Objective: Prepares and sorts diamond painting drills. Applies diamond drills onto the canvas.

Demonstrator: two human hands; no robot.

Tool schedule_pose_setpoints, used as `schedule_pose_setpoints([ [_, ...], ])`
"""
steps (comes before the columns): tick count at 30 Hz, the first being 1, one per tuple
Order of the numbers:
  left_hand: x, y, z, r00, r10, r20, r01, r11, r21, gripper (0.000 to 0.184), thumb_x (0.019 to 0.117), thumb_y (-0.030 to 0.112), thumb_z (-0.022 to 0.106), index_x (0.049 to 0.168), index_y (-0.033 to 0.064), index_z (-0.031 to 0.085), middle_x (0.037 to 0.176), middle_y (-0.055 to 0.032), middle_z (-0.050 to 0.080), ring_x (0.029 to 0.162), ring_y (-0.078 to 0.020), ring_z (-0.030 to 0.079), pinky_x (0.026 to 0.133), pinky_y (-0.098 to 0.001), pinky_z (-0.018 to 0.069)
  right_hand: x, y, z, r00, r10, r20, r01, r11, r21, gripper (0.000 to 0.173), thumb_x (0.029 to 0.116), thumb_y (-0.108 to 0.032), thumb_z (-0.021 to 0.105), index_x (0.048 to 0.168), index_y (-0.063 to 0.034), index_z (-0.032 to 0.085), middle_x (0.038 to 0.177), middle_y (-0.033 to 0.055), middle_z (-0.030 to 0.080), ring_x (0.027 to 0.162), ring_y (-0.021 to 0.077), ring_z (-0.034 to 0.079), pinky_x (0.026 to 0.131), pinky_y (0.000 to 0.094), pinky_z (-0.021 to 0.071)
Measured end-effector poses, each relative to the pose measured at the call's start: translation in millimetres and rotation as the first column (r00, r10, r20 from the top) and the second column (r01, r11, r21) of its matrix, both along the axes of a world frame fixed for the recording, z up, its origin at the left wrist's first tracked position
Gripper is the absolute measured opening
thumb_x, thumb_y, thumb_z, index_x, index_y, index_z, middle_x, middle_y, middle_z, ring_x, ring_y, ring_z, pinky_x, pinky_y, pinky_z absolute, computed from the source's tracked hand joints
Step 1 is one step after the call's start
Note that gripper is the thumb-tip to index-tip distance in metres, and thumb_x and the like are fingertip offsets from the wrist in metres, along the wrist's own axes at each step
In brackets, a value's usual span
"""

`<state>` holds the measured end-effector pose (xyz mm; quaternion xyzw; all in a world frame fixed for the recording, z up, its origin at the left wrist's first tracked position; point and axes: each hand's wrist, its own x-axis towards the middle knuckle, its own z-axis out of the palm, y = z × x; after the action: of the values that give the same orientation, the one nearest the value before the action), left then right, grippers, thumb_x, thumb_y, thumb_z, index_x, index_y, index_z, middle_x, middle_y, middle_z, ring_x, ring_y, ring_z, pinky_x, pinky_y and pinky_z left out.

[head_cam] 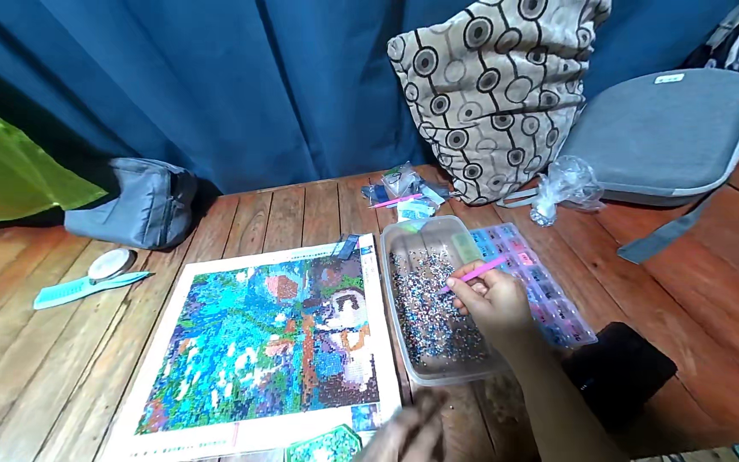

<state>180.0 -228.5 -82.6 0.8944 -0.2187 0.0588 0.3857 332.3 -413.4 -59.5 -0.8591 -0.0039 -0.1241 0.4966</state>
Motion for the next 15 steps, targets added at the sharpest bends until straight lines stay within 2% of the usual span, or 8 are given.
schedule_pose_setpoints([
  [1,13,-4,6,1.0,0.024,-0.011,-0.023,0.998,0.058,0.033,0.0943,0.008,0.063,0.125,-0.0044,0.067,0.126,-0.0253,0.065,0.104,-0.0338,0.07,0.087,-0.041,0.0585,-1,0,0,1.0,0.008,-0.026,-0.008,1.0,-0.011,0.006,0.097,-0.005,0.067,0.097,0.0006,0.067,0.069,0.0056,0.063,0.053,0.0084,0.058,0.054,0.0255,0.0515],
  [3,33,-11,5,0.999,0.046,0.012,-0.047,0.99,0.136,0.035,0.092,0.007,0.066,0.125,-0.0035,0.068,0.129,-0.0227,0.065,0.103,-0.0322,0.071,0.085,-0.0381,0.0591,-1,0,0,0.998,0.033,-0.059,-0.035,0.999,-0.04,0.005,0.0967,-0.005,0.068,0.098,-0.0001,0.068,0.069,0.0065,0.064,0.054,0.0109,0.059,0.056,0.0289,0.0526],
  [5,43,-12,-1,0.996,0.062,0.062,-0.069,0.988,0.136,0.026,0.0911,0.004,0.065,0.115,-0.003,0.073,0.118,-0.0199,0.07,0.1,-0.0297,0.072,0.086,-0.0349,0.0587,-2,-1,1,0.995,0.065,-0.081,-0.071,0.995,-0.066,0.006,0.0978,-0.006,0.067,0.099,-0.001,0.07,0.069,0.0059,0.064,0.057,0.011,0.06,0.058,0.0295,0.0535],
  [8,46,-9,-9,0.992,0.087,0.092,-0.094,0.993,0.071,0.015,0.0924,0.003,0.063,0.1,-0.0023,0.075,0.106,-0.0179,0.071,0.097,-0.0264,0.071,0.088,-0.0307,0.0574,-5,-4,5,0.993,0.097,-0.067,-0.104,0.989,-0.104,0.012,0.1001,-0.009,0.062,0.099,-0.0022,0.072,0.067,0.0038,0.061,0.057,0.0109,0.057,0.057,0.0297,0.0495],
  [12,46,-2,-18,0.987,0.109,0.12,-0.111,0.994,0.012,0.014,0.0933,0.005,0.062,0.096,-0.0011,0.075,0.103,-0.0164,0.071,0.098,-0.0234,0.07,0.091,-0.0264,0.0548,-8,-9,10,0.995,0.098,-0.021,-0.099,0.991,-0.087,0.009,0.0978,-0.01,0.064,0.095,-0.0058,0.072,0.062,-0.0031,0.057,0.051,0.0022,0.05,0.05,0.0198,0.0448],
  [15,46,4,-22,0.985,0.112,0.128,-0.112,0.994,-0.01,0.014,0.0942,0.006,0.062,0.095,-0.001,0.074,0.103,-0.0153,0.071,0.099,-0.0214,0.07,0.092,-0.0244,0.054,-8,-5,10,0.992,0.116,-0.041,-0.12,0.986,-0.113,0.003,0.0937,-0.006,0.068,0.093,-0.006,0.071,0.064,-0.0021,0.058,0.053,0.0042,0.049,0.051,0.0226,0.0425],
])
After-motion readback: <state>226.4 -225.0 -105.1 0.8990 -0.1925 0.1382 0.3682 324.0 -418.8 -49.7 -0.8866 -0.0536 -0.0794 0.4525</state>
